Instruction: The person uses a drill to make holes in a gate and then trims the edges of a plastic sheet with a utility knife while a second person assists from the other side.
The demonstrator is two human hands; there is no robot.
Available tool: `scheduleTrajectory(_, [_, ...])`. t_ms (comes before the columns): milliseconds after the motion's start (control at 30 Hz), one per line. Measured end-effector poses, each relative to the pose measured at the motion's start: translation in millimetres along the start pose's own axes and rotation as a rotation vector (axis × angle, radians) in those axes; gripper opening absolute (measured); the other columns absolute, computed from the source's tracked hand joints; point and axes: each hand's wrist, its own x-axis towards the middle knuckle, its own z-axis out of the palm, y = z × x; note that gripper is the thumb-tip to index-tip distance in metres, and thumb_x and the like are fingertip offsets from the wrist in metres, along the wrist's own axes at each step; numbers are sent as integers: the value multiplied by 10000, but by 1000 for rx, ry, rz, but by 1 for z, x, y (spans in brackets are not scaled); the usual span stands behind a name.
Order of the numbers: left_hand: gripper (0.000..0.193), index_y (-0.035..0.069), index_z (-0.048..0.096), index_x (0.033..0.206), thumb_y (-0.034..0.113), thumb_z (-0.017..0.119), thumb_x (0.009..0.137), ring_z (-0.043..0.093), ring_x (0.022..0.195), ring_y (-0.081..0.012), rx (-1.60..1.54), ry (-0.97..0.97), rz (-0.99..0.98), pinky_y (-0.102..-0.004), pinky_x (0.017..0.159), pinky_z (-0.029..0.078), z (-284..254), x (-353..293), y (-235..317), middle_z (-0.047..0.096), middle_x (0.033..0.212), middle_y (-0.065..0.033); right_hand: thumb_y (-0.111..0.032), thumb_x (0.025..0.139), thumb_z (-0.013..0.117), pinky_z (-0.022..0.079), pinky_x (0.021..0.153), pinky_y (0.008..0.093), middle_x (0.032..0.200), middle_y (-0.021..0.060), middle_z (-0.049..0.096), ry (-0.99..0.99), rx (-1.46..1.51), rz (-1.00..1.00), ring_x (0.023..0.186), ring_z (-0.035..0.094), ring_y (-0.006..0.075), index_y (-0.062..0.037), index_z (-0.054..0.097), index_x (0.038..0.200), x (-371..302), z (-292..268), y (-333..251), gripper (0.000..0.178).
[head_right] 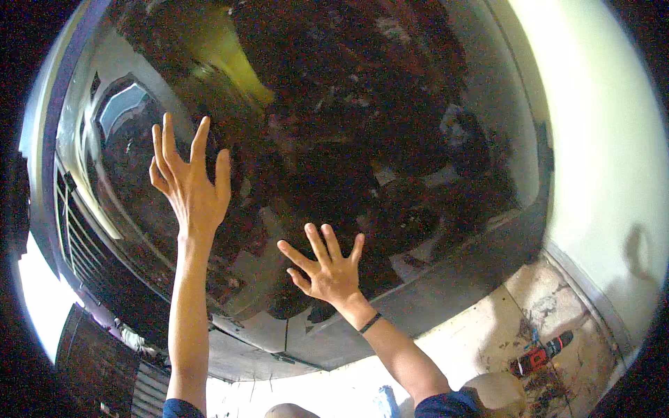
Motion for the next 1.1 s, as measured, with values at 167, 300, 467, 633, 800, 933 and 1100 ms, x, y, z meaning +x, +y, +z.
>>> scheduleTrajectory(167, [536,269,597,1582,378,643,1059,219,1651,-427,43,-40,-30,-618,1266,196,-4,-17,7,294,1774,-205,-683,1045,498,51,1205,861,1827,84,232,-20,9,1,1689,175,339,-579,365,1663,-1,-1,0,640])
scheduleTrajectory(300, [540,277,625,1567,397,645,1041,174,1653,-465,0,-76,-175,-643,1274,144,-8,-71,27,237,1793,-234,-677,1005,563,95,1171,881,1749,102,378,-50,16,12,1634,293,346,-560,415,1647,-2,-4,0,669])
scheduleTrajectory(467, [564,216,660,1530,391,686,994,130,1649,-494,-52,-82,-339,-653,1264,119,-21,-161,28,235,1774,-286,-663,1049,492,3,1245,815,1791,142,306,10,-43,-3,1675,206,376,-536,511,1605,1,-6,-1,570])
scheduleTrajectory(633, [643,164,540,1610,399,638,1020,119,1650,-502,-48,-100,-462,-683,1269,106,-17,-242,2,203,1787,-266,-676,1059,462,-2,1227,841,1793,184,281,-15,-94,-15,1669,203,433,-526,448,1645,-5,1,-3,605])
scheduleTrajectory(800, [676,159,487,1643,410,626,1031,149,1651,-502,-81,-89,-474,-707,1285,45,-7,-282,-13,231,1773,-274,-662,1064,446,-7,1214,849,1802,226,229,-22,-108,-33,1673,165,467,-496,419,1671,-4,4,-7,630])
scheduleTrajectory(933, [645,166,480,1652,424,562,1067,196,1655,-487,-81,-73,-439,-716,1299,37,8,-299,-26,269,1768,-268,-654,1067,435,-9,1216,844,1802,252,203,-22,-128,-59,1670,150,488,-443,408,1692,-4,7,-6,660])
scheduleTrajectory(1100, [616,168,494,1649,425,491,1089,221,1652,-481,-151,-40,-486,-699,1311,32,16,-305,-27,306,1758,-272,-639,1072,420,-14,1219,841,1802,266,185,-32,-153,-90,1666,143,505,-416,381,1710,-5,7,-1,677])
